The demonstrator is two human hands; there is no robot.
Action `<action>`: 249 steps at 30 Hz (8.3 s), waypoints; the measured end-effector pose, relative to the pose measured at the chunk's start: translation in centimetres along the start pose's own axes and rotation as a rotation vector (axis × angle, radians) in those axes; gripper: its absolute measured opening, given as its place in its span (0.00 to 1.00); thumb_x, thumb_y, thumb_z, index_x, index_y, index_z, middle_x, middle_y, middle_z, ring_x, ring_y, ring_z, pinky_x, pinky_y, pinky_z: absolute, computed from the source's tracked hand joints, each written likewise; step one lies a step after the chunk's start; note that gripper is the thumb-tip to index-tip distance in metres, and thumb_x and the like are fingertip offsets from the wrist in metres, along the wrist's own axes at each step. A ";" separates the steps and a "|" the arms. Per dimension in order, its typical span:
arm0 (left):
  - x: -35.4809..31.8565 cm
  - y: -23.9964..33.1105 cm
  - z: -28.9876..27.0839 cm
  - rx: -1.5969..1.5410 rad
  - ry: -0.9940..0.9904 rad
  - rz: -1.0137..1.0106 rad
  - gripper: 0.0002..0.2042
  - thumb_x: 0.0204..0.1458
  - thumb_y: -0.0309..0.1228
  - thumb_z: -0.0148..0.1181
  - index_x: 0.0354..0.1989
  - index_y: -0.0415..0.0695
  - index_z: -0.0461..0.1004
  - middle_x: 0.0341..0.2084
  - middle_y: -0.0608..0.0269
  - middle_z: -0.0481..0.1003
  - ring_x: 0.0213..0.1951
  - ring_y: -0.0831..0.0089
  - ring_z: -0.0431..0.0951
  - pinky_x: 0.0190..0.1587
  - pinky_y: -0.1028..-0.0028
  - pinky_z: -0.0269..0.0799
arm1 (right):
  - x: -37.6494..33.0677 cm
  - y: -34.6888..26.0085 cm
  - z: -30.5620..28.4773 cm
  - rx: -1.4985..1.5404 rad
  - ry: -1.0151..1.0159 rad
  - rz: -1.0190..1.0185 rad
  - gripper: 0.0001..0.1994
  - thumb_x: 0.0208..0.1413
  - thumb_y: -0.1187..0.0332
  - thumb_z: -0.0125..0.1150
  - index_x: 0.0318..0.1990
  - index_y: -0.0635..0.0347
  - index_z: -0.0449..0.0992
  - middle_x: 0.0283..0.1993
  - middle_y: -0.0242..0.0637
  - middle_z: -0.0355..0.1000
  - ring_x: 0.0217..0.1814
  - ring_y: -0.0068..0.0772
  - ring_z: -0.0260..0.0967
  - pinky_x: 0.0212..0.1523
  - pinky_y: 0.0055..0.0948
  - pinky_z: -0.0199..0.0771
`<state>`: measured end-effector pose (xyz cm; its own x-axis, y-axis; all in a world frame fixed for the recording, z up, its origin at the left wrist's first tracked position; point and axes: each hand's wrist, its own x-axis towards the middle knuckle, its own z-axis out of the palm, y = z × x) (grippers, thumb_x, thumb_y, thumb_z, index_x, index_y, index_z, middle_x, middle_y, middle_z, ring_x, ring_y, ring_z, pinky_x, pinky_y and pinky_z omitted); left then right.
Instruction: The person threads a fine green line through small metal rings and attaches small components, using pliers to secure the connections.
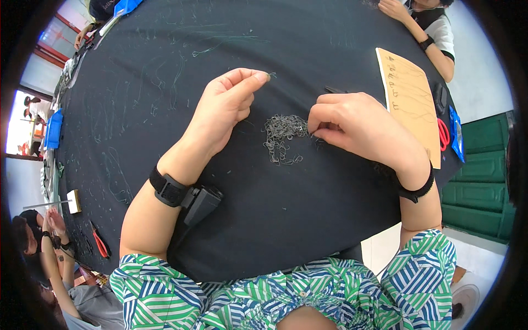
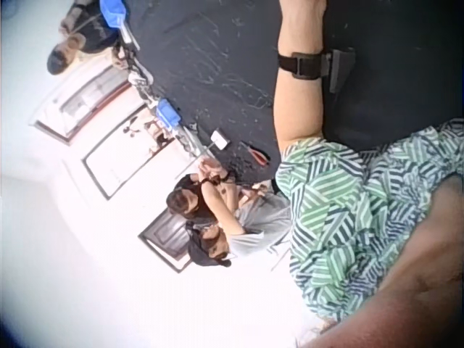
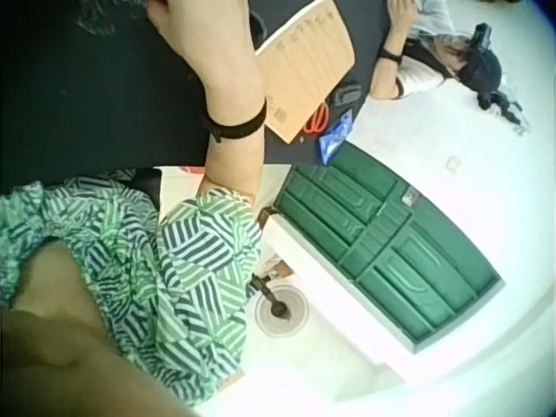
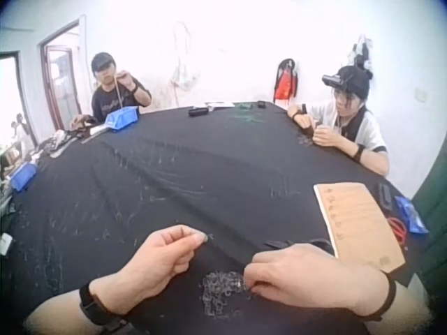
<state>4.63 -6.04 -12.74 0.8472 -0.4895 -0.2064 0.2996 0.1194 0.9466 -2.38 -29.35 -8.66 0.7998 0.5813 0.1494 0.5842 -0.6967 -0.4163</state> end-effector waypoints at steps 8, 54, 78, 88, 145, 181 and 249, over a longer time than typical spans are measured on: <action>-0.3 -0.1 0.0 -0.009 0.008 0.002 0.10 0.62 0.35 0.57 0.44 0.41 0.74 0.18 0.83 0.56 0.19 0.91 0.51 0.20 0.85 0.45 | 0.1 -0.5 0.3 -0.068 -0.088 0.003 0.03 0.47 0.72 0.64 0.30 0.57 0.76 0.30 0.37 0.72 0.36 0.42 0.74 0.37 0.38 0.74; 0.1 -0.4 -0.1 -0.006 0.021 0.035 0.10 0.59 0.34 0.61 0.41 0.41 0.75 0.17 0.82 0.58 0.19 0.91 0.51 0.20 0.84 0.45 | 0.7 -4.1 3.4 0.010 -0.120 -0.154 0.05 0.48 0.71 0.60 0.31 0.61 0.72 0.30 0.41 0.71 0.34 0.44 0.75 0.32 0.36 0.76; -3.1 1.8 2.4 0.432 -0.044 0.288 0.06 0.57 0.27 0.62 0.34 0.37 0.75 0.15 0.80 0.65 0.20 0.92 0.58 0.23 0.83 0.54 | 2.0 -2.0 -0.9 1.168 0.121 0.404 0.07 0.64 0.67 0.57 0.38 0.60 0.70 0.27 0.28 0.71 0.24 0.13 0.68 0.27 0.14 0.67; -3.9 2.5 3.3 0.917 0.131 0.765 0.07 0.47 0.24 0.69 0.30 0.42 0.76 0.12 0.69 0.61 0.15 0.79 0.60 0.20 0.76 0.57 | 2.2 -2.7 0.5 1.475 0.153 0.439 0.07 0.65 0.64 0.56 0.39 0.56 0.71 0.22 0.19 0.59 0.19 0.09 0.51 0.21 0.14 0.52; -3.5 2.1 2.3 0.398 0.001 0.298 0.07 0.57 0.28 0.63 0.35 0.36 0.75 0.16 0.81 0.65 0.20 0.93 0.59 0.23 0.86 0.53 | 0.9 -1.9 -1.2 0.433 0.428 0.104 0.04 0.52 0.71 0.65 0.33 0.59 0.77 0.29 0.30 0.71 0.23 0.22 0.67 0.23 0.22 0.63; -3.9 3.2 2.0 0.187 -0.142 0.012 0.10 0.61 0.32 0.59 0.40 0.38 0.78 0.29 0.72 0.76 0.29 0.90 0.69 0.30 0.86 0.63 | 1.3 -1.7 0.3 0.789 0.296 0.212 0.07 0.56 0.70 0.62 0.36 0.65 0.76 0.34 0.34 0.74 0.30 0.19 0.69 0.30 0.21 0.69; -4.8 3.3 3.0 0.289 -0.070 0.205 0.06 0.59 0.28 0.61 0.35 0.37 0.75 0.19 0.79 0.69 0.22 0.94 0.61 0.24 0.87 0.55 | 1.2 -2.5 0.1 0.302 0.474 -0.054 0.07 0.48 0.78 0.67 0.34 0.63 0.76 0.29 0.36 0.73 0.29 0.28 0.74 0.28 0.24 0.72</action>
<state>0.21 -5.89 -7.82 0.8415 -0.5402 0.0028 -0.0183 -0.0233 0.9996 -2.92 -26.87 -7.50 0.7850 0.3117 0.5353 0.6164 -0.4798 -0.6244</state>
